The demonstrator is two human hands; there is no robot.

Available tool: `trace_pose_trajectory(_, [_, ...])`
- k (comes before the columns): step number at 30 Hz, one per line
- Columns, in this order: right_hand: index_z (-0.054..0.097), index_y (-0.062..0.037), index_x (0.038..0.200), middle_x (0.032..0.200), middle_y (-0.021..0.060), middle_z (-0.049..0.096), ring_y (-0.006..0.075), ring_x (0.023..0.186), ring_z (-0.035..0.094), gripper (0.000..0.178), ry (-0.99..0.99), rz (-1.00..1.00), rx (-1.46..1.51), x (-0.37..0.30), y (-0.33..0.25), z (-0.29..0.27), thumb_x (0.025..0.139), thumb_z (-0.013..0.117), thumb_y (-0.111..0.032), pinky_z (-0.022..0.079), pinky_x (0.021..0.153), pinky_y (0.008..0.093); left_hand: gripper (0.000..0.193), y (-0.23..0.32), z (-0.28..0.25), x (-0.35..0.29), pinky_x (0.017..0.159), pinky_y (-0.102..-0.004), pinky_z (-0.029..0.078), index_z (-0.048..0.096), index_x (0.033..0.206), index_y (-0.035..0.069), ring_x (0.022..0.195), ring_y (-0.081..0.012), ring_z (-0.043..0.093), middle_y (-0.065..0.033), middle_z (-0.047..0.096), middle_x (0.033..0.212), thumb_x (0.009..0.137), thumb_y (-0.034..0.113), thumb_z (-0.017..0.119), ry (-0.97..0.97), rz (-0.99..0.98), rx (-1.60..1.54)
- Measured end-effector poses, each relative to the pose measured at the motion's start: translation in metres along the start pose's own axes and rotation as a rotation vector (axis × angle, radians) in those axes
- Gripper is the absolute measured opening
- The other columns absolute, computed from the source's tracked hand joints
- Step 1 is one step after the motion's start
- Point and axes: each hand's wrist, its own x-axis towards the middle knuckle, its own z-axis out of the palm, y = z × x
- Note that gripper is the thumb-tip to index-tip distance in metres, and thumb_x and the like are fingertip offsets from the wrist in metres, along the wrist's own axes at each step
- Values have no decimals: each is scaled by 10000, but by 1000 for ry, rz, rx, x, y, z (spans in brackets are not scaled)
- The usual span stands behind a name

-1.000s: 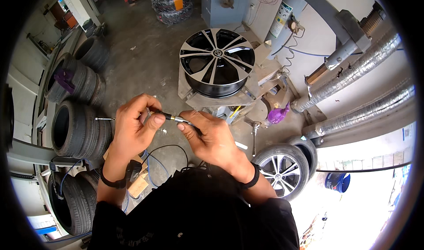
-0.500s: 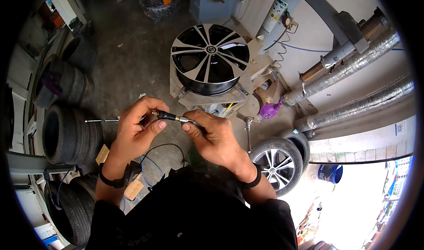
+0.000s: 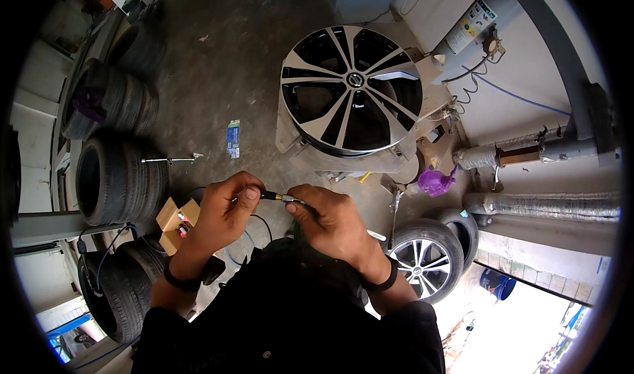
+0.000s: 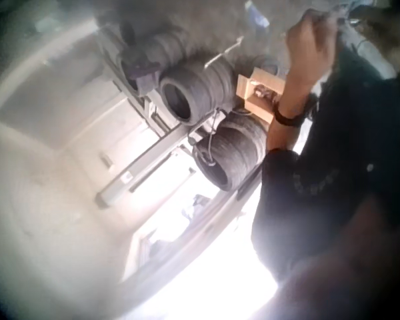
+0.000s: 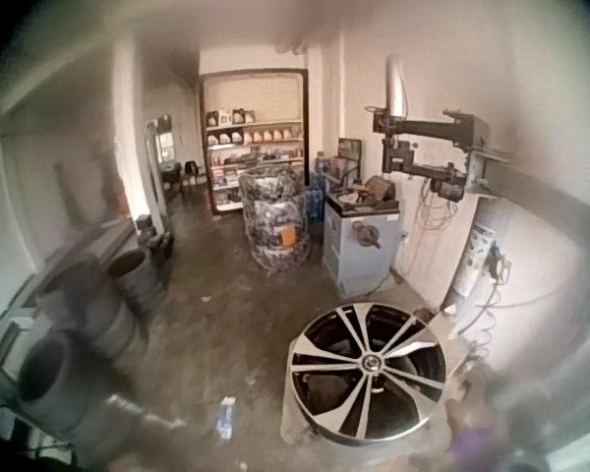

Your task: The person handles a tire valve stem, applies lubricant to its base, and inserts the stem into a wheel rim on a tire changer machine.

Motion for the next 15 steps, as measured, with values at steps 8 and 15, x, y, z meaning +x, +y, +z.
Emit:
trace_pose_trajectory(8, [679, -24, 1032, 810, 164, 663, 316, 701, 658, 131, -28, 113, 84, 43, 42, -12, 908, 678, -66, 509, 630, 365, 235, -50, 7, 45, 600, -217, 386, 604, 1050, -4, 662, -53, 493, -7, 574, 809, 978, 213, 657, -93, -195, -124])
trace_pose_trajectory(15, [679, -23, 1025, 818, 174, 668, 338, 717, 665, 139, 1, 182, 34, 77, 55, -23, 893, 686, -64, 515, 639, 378, 218, -52, 4, 89, 646, -214, 421, 601, 1071, -10, 684, -52, 516, -30, 618, 861, 987, 187, 644, -84, -174, -190])
